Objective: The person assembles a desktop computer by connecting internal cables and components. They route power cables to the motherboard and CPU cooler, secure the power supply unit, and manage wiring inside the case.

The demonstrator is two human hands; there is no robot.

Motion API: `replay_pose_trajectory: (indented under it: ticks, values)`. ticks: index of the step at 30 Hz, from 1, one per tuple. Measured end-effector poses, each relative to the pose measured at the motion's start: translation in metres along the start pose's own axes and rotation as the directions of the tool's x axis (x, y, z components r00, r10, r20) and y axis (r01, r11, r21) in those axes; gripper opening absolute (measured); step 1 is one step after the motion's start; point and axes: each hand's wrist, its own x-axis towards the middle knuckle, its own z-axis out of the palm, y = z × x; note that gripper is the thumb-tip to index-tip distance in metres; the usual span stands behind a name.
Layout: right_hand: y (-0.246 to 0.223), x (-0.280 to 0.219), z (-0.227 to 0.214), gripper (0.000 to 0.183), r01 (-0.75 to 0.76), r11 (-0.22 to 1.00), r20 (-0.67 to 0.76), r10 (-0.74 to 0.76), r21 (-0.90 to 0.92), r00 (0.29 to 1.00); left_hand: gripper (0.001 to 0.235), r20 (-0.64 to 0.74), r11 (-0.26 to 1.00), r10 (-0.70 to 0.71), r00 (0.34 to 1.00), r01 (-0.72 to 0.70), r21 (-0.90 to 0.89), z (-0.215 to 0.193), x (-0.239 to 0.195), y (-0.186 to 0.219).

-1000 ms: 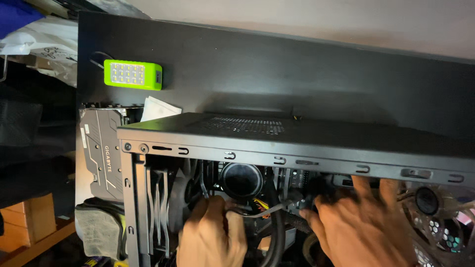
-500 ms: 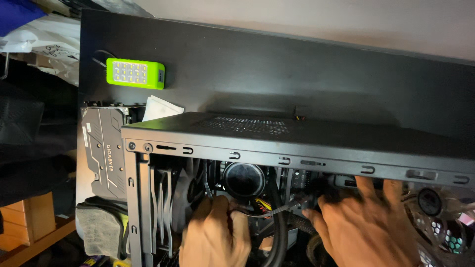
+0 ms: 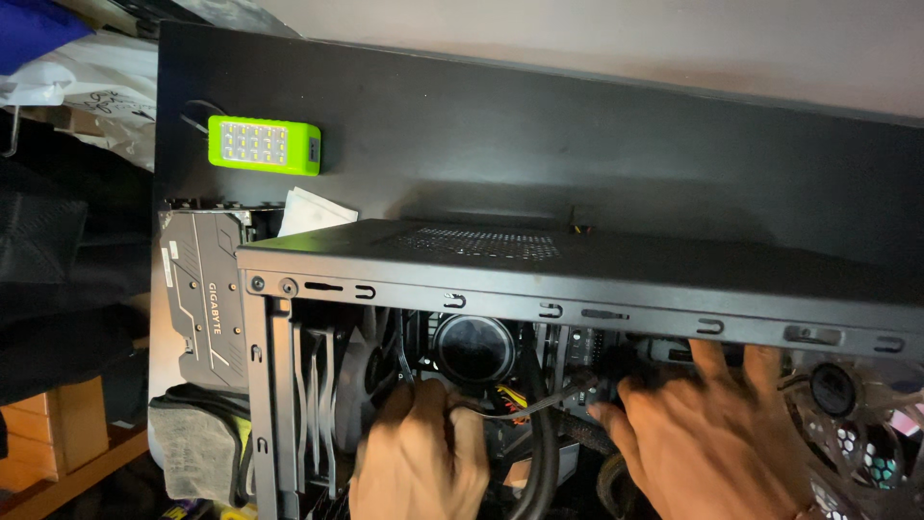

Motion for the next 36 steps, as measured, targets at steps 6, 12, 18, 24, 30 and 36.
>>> replay_pose_trajectory:
  ticks: [6, 12, 18, 24, 30, 36]
  values:
    - [0.005, 0.002, -0.014, 0.048, 0.044, 0.999, 0.135, -0.044, 0.001, 0.990, 0.015, -0.020, 0.999, 0.031, 0.999, -0.031, -0.030, -0.003, 0.000, 0.002]
    - [0.010, 0.009, 0.047, 0.046, 0.091, 0.992, -0.396, -0.051, 0.082, 0.917, 0.016, 0.052, 1.000, -0.003, 0.999, 0.004, -0.013, -0.011, -0.001, 0.007]
    - [0.006, 0.005, 0.023, 0.041, 0.061, 0.998, -0.129, -0.058, 0.024, 0.990, 0.015, 0.049, 0.999, -0.024, 0.999, 0.025, -0.028, -0.013, -0.003, 0.009]
    - [0.006, 0.004, 0.017, 0.041, 0.067, 0.998, -0.144, -0.063, 0.023, 0.988, 0.016, 0.027, 1.000, 0.002, 1.000, -0.002, -0.005, -0.009, -0.002, 0.007]
    - [0.003, 0.001, -0.027, 0.048, 0.006, 0.997, 0.320, -0.029, 0.074, 0.947, 0.019, 0.012, 1.000, -0.013, 1.000, 0.013, 0.005, -0.008, -0.002, 0.008]
    - [0.001, 0.001, -0.003, 0.038, 0.048, 0.998, 0.059, -0.050, 0.035, 0.997, 0.019, 0.046, 0.998, -0.054, 0.997, 0.055, -0.034, -0.013, -0.003, 0.011]
